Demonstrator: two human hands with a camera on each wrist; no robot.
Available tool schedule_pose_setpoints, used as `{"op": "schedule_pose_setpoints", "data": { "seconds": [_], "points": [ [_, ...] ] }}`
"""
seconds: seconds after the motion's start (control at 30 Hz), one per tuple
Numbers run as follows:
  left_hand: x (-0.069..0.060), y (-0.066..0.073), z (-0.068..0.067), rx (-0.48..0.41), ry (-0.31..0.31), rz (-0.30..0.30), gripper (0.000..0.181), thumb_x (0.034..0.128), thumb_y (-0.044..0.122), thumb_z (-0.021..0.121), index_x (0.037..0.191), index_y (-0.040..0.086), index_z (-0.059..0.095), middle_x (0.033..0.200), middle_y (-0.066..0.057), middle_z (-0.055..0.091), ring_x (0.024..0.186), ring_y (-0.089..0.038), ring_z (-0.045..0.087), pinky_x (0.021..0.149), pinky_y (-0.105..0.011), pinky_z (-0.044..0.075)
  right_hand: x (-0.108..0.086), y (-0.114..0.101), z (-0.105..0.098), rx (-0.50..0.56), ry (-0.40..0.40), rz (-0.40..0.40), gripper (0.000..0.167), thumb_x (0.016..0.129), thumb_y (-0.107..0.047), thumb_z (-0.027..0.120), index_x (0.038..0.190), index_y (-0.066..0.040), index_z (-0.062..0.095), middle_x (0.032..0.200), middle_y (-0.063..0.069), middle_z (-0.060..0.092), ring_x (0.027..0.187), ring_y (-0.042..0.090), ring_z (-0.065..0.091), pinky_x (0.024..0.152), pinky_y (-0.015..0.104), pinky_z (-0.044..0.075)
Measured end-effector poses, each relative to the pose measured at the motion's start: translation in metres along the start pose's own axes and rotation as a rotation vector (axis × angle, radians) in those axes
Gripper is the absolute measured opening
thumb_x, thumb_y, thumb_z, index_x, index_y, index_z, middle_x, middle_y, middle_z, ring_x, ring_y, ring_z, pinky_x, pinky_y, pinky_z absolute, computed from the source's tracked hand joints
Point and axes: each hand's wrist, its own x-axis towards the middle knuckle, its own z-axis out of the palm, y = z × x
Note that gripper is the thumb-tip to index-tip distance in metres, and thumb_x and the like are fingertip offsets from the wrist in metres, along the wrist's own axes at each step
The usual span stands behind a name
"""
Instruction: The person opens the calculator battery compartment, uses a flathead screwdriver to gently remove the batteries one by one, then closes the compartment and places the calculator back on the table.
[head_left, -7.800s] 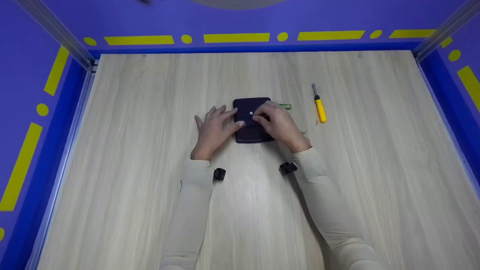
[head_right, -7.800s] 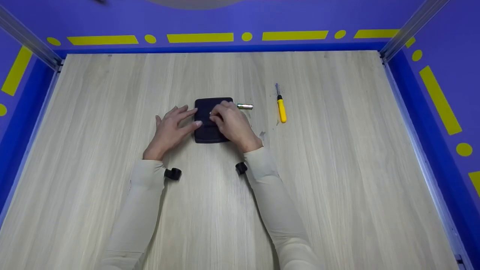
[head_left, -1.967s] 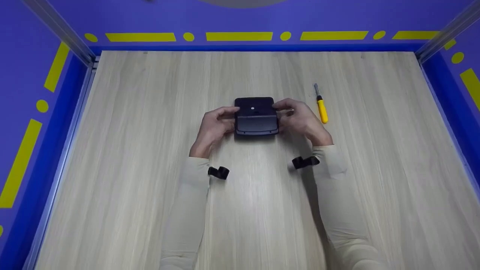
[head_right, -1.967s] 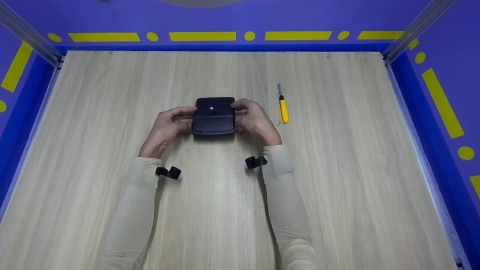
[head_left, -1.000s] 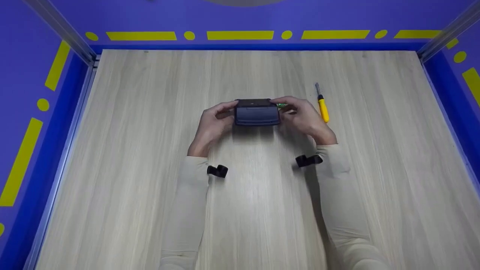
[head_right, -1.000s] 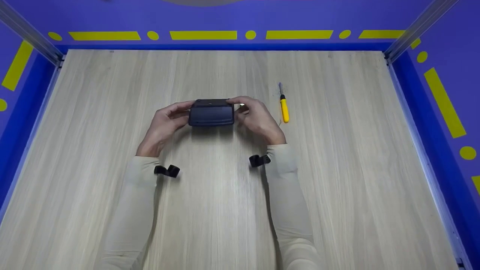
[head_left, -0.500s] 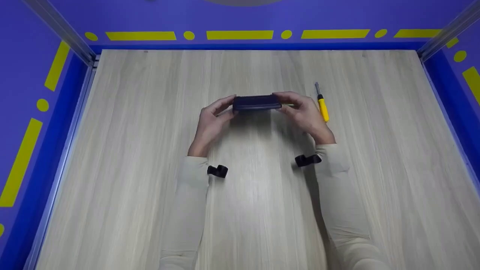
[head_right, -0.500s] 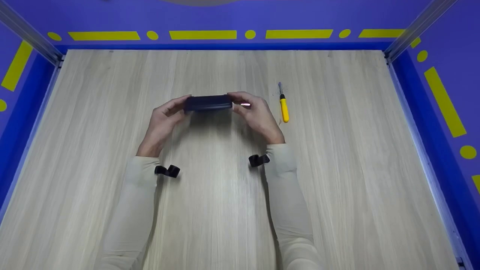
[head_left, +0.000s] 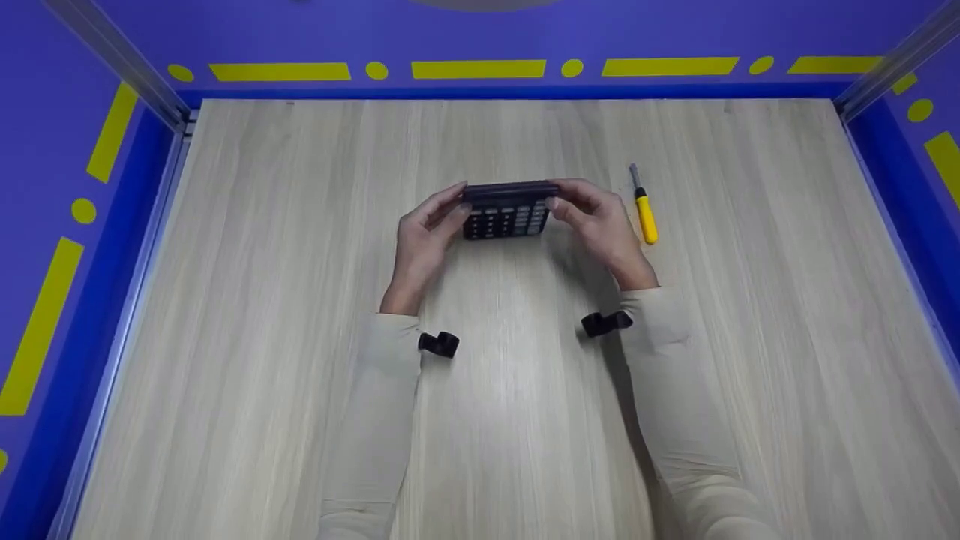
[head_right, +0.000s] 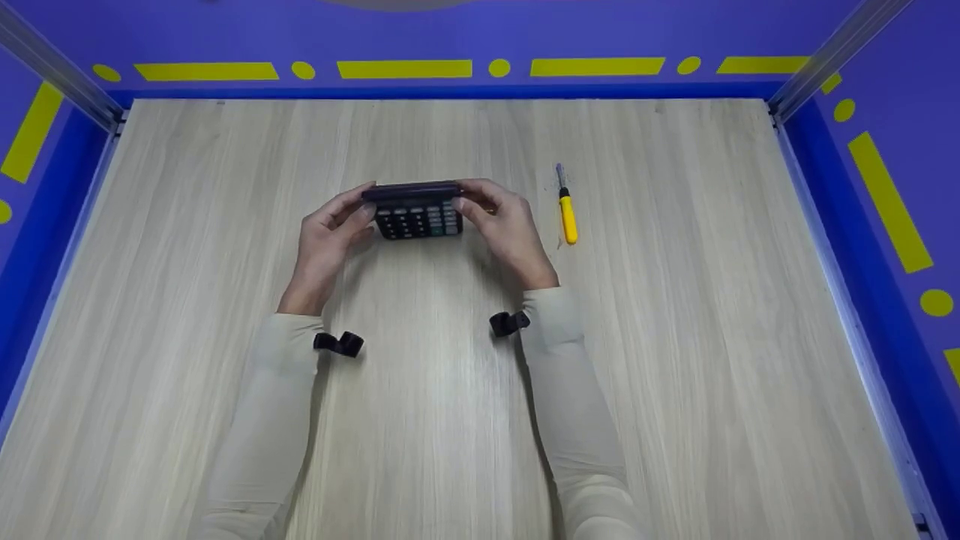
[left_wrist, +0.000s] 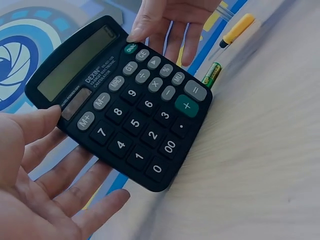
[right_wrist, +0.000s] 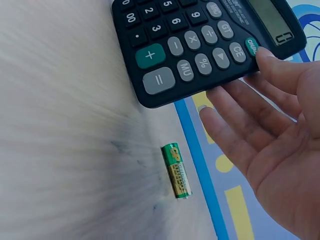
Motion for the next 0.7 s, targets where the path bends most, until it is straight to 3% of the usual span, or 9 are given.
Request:
{"op": "schedule_pose_setpoints", "data": {
  "seconds": [0.13, 0.23, 0.37, 0.47, 0.7],
  "points": [
    [-0.001, 0.000, 0.002, -0.040, 0.018, -0.014, 0.039, 0.1061, 0.023, 0.069, 0.144, 0.014, 0.068, 0.141, -0.001, 0.068, 0.127, -0.014, 0.063, 0.107, -0.029, 0.051, 0.002, 0.001, 0.006, 0.040, 0.042, 0.013, 0.028, 0.106, -0.016, 0.068, 0.131, -0.004, 0.073, 0.119, 0.009, 0.072, 0.105, 0.031, 0.067, 0.093, 0.032, 0.059],
    [-0.001, -0.001, 0.003, -0.053, 0.034, -0.032, 0.039, 0.1067, 0.027, 0.068, 0.144, 0.016, 0.068, 0.139, 0.001, 0.068, 0.127, -0.013, 0.062, 0.106, -0.030, 0.052, 0.003, 0.003, 0.010, 0.080, 0.064, 0.018, 0.030, 0.107, -0.016, 0.067, 0.132, -0.001, 0.070, 0.117, 0.012, 0.071, 0.106, 0.035, 0.067, 0.092, 0.040, 0.061],
    [-0.002, -0.002, 0.004, -0.117, 0.057, -0.044, 0.038, 0.1078, 0.027, 0.066, 0.144, 0.014, 0.068, 0.130, -0.004, 0.070, 0.119, -0.020, 0.066, 0.101, -0.038, 0.056, 0.003, 0.003, 0.015, 0.115, 0.068, 0.036, 0.036, 0.109, -0.020, 0.065, 0.139, -0.002, 0.062, 0.122, 0.013, 0.066, 0.111, 0.029, 0.065, 0.092, 0.049, 0.061],
    [-0.002, -0.004, 0.005, -0.150, 0.070, -0.043, 0.037, 0.1084, 0.026, 0.065, 0.143, 0.014, 0.068, 0.125, -0.007, 0.071, 0.113, -0.024, 0.068, 0.097, -0.043, 0.058, 0.002, 0.002, 0.017, 0.116, 0.058, 0.038, 0.036, 0.110, -0.023, 0.062, 0.140, -0.005, 0.060, 0.127, 0.012, 0.063, 0.113, 0.027, 0.064, 0.091, 0.049, 0.062],
    [-0.002, -0.005, 0.006, -0.149, 0.089, -0.065, 0.037, 0.1086, 0.028, 0.065, 0.143, 0.013, 0.069, 0.119, -0.009, 0.072, 0.108, -0.023, 0.072, 0.093, -0.045, 0.061, 0.002, 0.001, 0.020, 0.115, 0.049, 0.041, 0.028, 0.112, -0.021, 0.056, 0.137, -0.008, 0.062, 0.128, 0.011, 0.064, 0.112, 0.027, 0.066, 0.091, 0.053, 0.062]
  ]
}}
